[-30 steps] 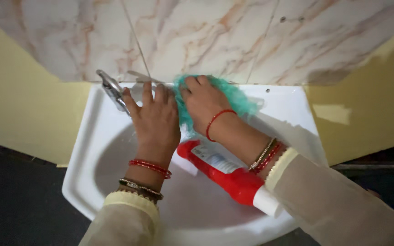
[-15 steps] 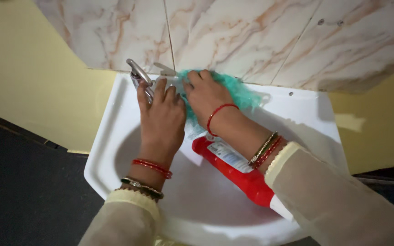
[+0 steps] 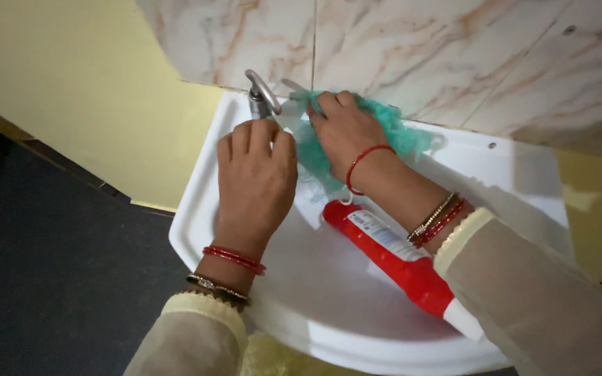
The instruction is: The person scrubs the sink basin and faucet area with a green sponge. They repeatedly wipe the faucet, the basin rim, and the wall tiles above the sink. A red cleaning bottle is visible in the basin but not actively used during the clip.
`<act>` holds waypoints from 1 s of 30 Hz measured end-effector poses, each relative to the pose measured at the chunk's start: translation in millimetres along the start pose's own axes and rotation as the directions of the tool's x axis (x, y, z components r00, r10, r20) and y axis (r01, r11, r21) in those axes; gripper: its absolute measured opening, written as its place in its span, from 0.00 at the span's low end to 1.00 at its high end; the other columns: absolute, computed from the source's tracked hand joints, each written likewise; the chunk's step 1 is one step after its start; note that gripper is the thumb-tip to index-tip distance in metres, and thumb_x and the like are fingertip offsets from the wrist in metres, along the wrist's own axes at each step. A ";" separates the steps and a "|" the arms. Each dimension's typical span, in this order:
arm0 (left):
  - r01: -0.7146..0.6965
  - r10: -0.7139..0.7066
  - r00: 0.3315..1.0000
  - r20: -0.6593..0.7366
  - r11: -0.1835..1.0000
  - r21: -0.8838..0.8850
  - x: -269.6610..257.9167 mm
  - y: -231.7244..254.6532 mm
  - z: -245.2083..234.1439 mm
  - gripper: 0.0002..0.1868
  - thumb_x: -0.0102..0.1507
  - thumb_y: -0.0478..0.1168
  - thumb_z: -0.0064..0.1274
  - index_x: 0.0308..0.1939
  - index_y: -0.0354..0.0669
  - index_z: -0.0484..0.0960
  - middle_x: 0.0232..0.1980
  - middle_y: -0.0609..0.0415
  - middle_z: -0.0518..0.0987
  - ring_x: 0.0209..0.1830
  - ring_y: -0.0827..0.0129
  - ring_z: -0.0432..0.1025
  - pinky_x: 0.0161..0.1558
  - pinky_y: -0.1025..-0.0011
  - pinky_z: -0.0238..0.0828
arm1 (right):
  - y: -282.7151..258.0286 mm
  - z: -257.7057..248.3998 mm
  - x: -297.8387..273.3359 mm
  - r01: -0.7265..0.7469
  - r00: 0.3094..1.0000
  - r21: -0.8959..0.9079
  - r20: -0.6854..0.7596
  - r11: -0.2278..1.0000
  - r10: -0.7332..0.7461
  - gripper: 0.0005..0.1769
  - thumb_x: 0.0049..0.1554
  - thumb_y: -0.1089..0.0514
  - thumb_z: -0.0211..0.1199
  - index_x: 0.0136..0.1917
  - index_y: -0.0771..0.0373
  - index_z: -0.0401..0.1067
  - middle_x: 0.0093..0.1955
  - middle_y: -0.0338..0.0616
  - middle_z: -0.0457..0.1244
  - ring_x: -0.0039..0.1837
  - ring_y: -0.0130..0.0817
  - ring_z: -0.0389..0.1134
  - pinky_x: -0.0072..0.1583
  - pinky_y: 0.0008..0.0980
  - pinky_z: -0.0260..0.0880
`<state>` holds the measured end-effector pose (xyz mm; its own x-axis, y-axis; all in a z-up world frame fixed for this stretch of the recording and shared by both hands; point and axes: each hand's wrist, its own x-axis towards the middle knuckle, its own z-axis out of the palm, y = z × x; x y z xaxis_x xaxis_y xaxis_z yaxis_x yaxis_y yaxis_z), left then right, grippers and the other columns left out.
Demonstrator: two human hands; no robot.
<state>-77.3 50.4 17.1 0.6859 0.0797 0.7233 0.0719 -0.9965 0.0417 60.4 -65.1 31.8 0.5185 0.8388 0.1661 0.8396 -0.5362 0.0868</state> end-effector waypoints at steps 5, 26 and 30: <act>0.128 -0.119 0.990 0.076 0.985 -0.119 5.3 -20.6 -10.1 0.26 0.51 0.49 0.72 0.45 0.44 0.76 0.50 0.49 0.73 0.53 0.53 0.66 0.53 0.57 0.61 | 1.3 -6.7 -3.6 0.021 0.999 -0.009 0.030 1.000 -0.021 0.42 0.40 0.72 0.67 0.70 0.60 0.67 0.68 0.44 0.56 0.70 0.46 0.56 0.64 0.42 0.67; 0.454 -0.300 0.724 0.621 0.885 -0.101 35.5 -51.8 11.0 0.52 0.45 0.38 0.75 0.66 0.38 0.57 0.53 0.46 0.80 0.55 0.49 0.74 0.50 0.57 0.73 | -11.1 -7.8 26.0 0.088 0.993 -0.090 0.088 0.992 -0.080 0.32 0.49 0.69 0.61 0.67 0.62 0.69 0.65 0.45 0.58 0.66 0.46 0.60 0.63 0.40 0.68; 0.476 -0.341 0.661 0.669 0.879 -0.022 37.9 -51.2 16.9 0.42 0.48 0.36 0.73 0.58 0.42 0.61 0.51 0.48 0.81 0.55 0.51 0.74 0.50 0.57 0.73 | -16.8 -2.6 35.3 0.089 0.995 -0.079 0.060 0.993 -0.084 0.20 0.56 0.65 0.60 0.63 0.61 0.71 0.67 0.48 0.58 0.67 0.49 0.59 0.63 0.45 0.67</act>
<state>-42.7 104.9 30.8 0.9130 0.4078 0.0025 0.3736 -0.8389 0.3958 64.2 -26.7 38.8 0.4550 0.8850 0.0990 0.8668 -0.4656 0.1785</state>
